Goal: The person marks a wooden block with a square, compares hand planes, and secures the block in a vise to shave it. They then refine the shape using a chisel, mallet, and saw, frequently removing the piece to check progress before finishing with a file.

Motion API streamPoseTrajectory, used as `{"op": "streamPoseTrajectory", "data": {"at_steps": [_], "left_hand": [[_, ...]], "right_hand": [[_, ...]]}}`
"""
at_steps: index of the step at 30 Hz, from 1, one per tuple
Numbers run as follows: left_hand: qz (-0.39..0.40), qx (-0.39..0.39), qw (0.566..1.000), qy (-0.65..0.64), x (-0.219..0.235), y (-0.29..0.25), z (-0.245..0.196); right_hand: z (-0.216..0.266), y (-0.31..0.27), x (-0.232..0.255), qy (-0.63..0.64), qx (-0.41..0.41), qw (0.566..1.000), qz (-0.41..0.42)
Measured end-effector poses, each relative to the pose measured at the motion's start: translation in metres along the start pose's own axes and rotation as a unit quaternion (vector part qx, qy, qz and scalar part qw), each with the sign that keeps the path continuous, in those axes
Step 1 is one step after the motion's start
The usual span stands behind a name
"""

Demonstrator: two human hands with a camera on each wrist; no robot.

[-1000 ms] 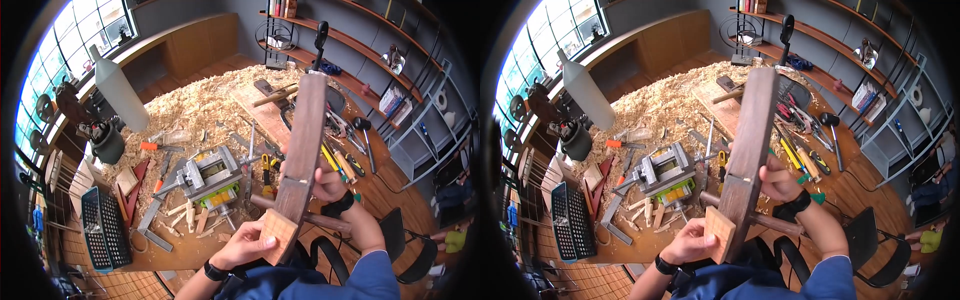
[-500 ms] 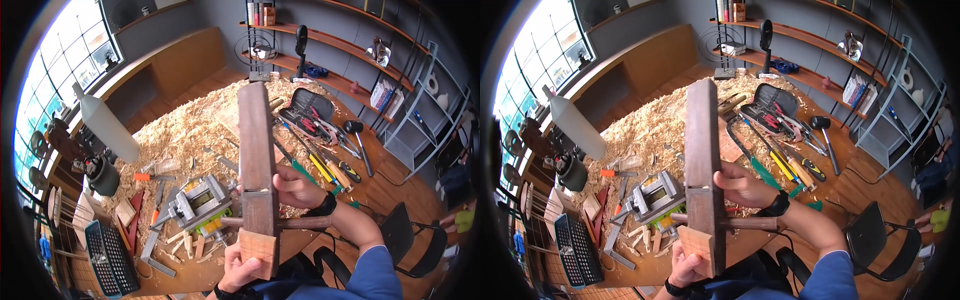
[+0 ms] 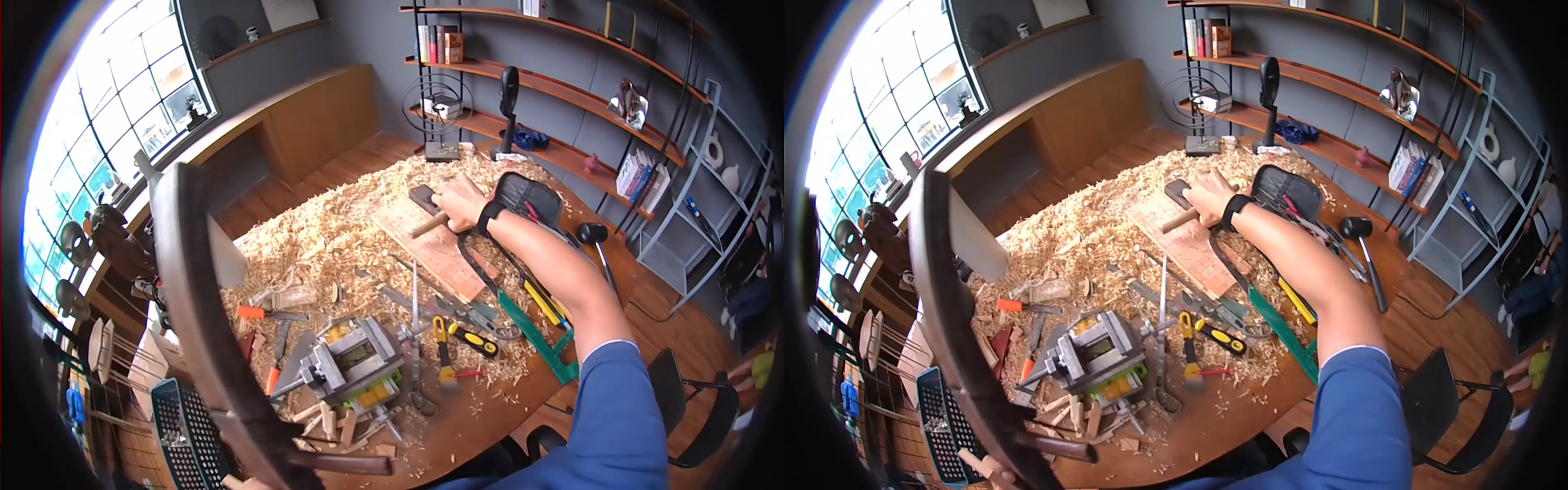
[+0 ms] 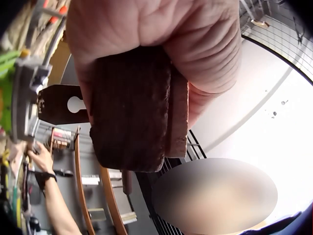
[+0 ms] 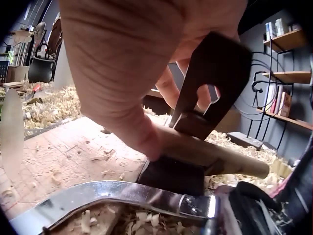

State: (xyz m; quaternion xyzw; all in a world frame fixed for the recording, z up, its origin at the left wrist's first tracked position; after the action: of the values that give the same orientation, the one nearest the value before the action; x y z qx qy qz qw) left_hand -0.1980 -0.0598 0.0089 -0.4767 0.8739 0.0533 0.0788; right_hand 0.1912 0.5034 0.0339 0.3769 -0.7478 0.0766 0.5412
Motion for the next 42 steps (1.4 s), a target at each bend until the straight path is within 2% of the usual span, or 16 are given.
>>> {"op": "streamPoseTrajectory", "data": {"at_steps": [7, 13, 15, 16, 17, 18, 19, 21, 23, 25, 27, 29, 30, 31, 33, 42], "left_hand": [[-0.064, 0.042, 0.996, -0.048, 0.025, 0.019, 0.0], [-0.076, 0.059, 0.993, -0.064, 0.036, 0.024, 0.007], [-0.079, 0.061, 0.993, -0.068, 0.038, 0.024, 0.009], [-0.08, 0.062, 0.992, -0.071, 0.038, 0.025, 0.01], [-0.082, 0.064, 0.992, -0.074, 0.039, 0.025, 0.011], [-0.081, 0.064, 0.992, -0.077, 0.039, 0.025, 0.013], [-0.082, 0.062, 0.991, -0.081, 0.039, 0.025, 0.013], [-0.078, 0.066, 0.991, -0.088, 0.037, 0.026, 0.016], [-0.072, 0.068, 0.99, -0.096, 0.035, 0.026, 0.017], [-0.064, 0.068, 0.99, -0.105, 0.032, 0.025, 0.017], [-0.052, 0.069, 0.99, -0.111, 0.028, 0.025, 0.017], [-0.044, 0.069, 0.989, -0.119, 0.026, 0.025, 0.016], [-0.039, 0.071, 0.989, -0.123, 0.025, 0.024, 0.017], [-0.035, 0.072, 0.989, -0.127, 0.025, 0.023, 0.017], [-0.027, 0.073, 0.988, -0.136, 0.024, 0.021, 0.019], [0.001, 0.083, 0.979, -0.183, 0.032, 0.013, 0.027]], "right_hand": [[0.0, 0.011, -0.038, -0.043, 0.048, 0.998, 0.007], [-0.048, 0.007, -0.028, 0.061, -0.094, 0.993, 0.037], [-0.056, -0.002, 0.006, 0.102, -0.152, 0.983, -0.018], [-0.064, -0.01, 0.019, 0.147, -0.153, 0.969, -0.125], [-0.067, -0.022, 0.033, 0.19, -0.151, 0.942, -0.231], [-0.059, -0.031, 0.065, 0.323, -0.243, 0.901, -0.156], [-0.069, -0.041, 0.046, 0.481, -0.242, 0.806, -0.246], [-0.058, -0.07, 0.075, 0.66, -0.242, 0.659, -0.266], [-0.043, -0.114, 0.062, 0.781, -0.256, 0.504, -0.265], [-0.017, -0.143, 0.085, 0.829, -0.186, 0.475, -0.227], [0.027, -0.167, 0.135, 0.881, -0.17, 0.398, -0.191], [0.039, -0.193, 0.145, 0.87, -0.123, 0.441, -0.182], [0.047, -0.204, 0.143, 0.893, -0.095, 0.398, -0.191], [0.05, -0.212, 0.143, 0.894, -0.098, 0.395, -0.19], [0.061, -0.219, 0.16, 0.876, -0.035, 0.454, -0.158], [0.076, -0.228, 0.184, 0.856, -0.019, 0.48, -0.193]]}}
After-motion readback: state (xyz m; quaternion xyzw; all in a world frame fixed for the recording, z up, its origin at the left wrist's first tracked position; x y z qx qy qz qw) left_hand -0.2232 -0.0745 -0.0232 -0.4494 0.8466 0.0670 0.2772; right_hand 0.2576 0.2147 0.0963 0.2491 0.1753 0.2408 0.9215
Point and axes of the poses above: each hand's wrist, its own y-axis towards the middle knuckle, its own x-axis out of the back of the hand, z = x × y, the point moved 6 cm from there along y, towards the middle knuckle, and after that the axes turned 13 degrees about -z, right-handed, at the moved point
